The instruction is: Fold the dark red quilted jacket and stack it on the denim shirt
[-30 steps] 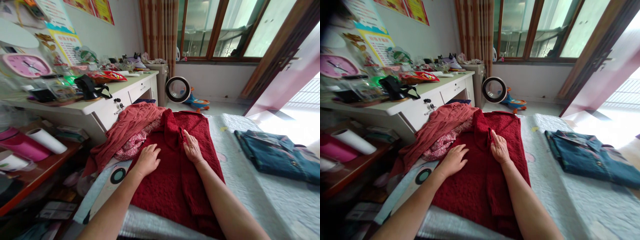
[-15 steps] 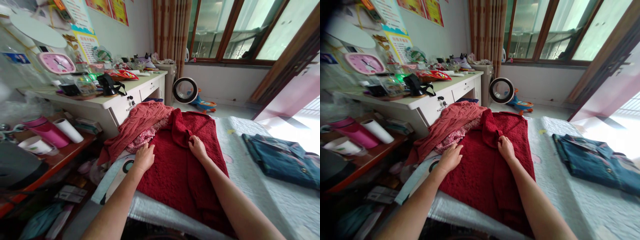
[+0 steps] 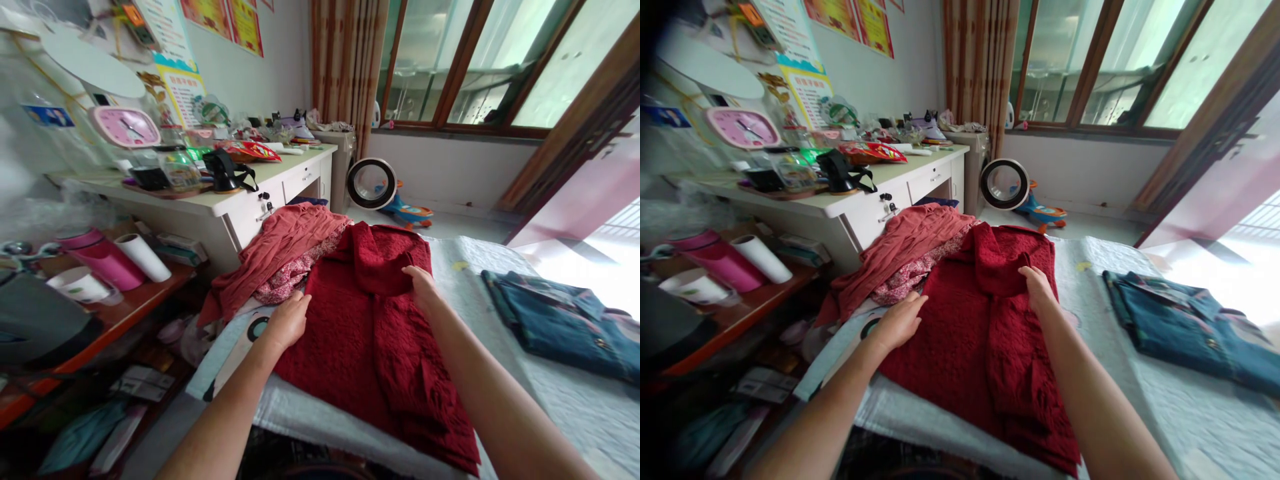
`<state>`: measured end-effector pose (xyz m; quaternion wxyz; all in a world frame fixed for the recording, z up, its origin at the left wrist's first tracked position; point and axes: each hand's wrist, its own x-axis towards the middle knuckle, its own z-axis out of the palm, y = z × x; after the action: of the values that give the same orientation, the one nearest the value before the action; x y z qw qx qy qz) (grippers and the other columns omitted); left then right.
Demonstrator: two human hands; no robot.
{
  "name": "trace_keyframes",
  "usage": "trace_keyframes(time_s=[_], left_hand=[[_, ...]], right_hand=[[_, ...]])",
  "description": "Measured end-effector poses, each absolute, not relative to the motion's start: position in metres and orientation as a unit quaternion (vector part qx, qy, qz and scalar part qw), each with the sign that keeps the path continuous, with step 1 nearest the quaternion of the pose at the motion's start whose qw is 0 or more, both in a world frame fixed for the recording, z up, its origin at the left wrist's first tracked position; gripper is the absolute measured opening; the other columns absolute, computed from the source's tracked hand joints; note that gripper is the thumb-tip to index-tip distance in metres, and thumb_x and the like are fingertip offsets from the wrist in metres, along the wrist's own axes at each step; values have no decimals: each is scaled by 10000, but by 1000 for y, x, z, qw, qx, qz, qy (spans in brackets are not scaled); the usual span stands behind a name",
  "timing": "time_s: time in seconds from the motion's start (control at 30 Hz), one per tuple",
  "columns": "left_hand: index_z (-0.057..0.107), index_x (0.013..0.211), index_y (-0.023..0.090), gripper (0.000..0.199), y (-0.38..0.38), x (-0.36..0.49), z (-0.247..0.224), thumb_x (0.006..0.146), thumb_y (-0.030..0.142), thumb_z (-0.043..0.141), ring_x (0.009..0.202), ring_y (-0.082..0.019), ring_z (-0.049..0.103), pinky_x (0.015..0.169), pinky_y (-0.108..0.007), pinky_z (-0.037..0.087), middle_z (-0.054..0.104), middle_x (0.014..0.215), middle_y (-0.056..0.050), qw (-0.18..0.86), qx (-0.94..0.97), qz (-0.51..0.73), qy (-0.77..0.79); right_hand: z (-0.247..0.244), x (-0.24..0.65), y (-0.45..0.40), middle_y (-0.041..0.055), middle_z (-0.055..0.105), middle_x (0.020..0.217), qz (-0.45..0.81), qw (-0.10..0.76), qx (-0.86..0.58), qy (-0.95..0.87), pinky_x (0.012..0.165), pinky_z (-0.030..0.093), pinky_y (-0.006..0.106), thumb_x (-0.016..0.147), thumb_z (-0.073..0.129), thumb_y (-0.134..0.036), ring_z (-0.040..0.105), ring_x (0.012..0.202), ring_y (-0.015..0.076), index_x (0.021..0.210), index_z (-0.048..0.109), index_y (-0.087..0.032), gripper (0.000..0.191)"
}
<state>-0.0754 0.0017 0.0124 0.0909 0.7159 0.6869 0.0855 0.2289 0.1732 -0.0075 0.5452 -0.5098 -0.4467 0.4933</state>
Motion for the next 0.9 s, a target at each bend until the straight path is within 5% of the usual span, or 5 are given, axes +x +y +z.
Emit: trace_keyframes(time_s=[0.13, 0.47, 0.63, 0.9], left_hand=[[449, 1362, 156, 580, 3, -70, 17, 796, 29, 456, 1212, -210, 533, 1062, -321, 393, 528, 1279, -126, 114, 732, 112, 662], [472, 1363, 153, 612, 0, -32, 35, 754, 95, 467, 1281, -200, 477, 1139, -308, 322, 469, 1385, -107, 227, 763, 198, 572], [452, 1391, 152, 655, -4, -8, 30, 741, 74, 448, 1318, -197, 443, 1148, -306, 312, 432, 1433, -103, 257, 783, 197, 531], [519, 1339, 127, 648, -2, 15, 10, 704, 25, 439, 1276, -226, 500, 1116, -309, 363, 507, 1364, -125, 278, 781, 135, 543]], right_hand=[[4, 242, 176, 24, 710, 694, 542, 546, -497, -401, 603, 569, 310, 628, 698, -274, 662, 623, 191, 739, 639, -175, 160], [79, 309, 164, 5, 725, 918, 516, 738, -281, -330, 849, 572, 302, 753, 548, -90, 691, 876, 144, 969, 662, -171, 257], [61, 353, 151, -16, 702, 881, 454, 783, -342, -253, 772, 592, 245, 753, 509, -40, 686, 796, 111, 919, 651, -200, 271], [4, 376, 146, -30, 682, 822, 476, 709, -481, -198, 592, 589, 269, 716, 535, -30, 646, 634, 107, 929, 598, -190, 274]])
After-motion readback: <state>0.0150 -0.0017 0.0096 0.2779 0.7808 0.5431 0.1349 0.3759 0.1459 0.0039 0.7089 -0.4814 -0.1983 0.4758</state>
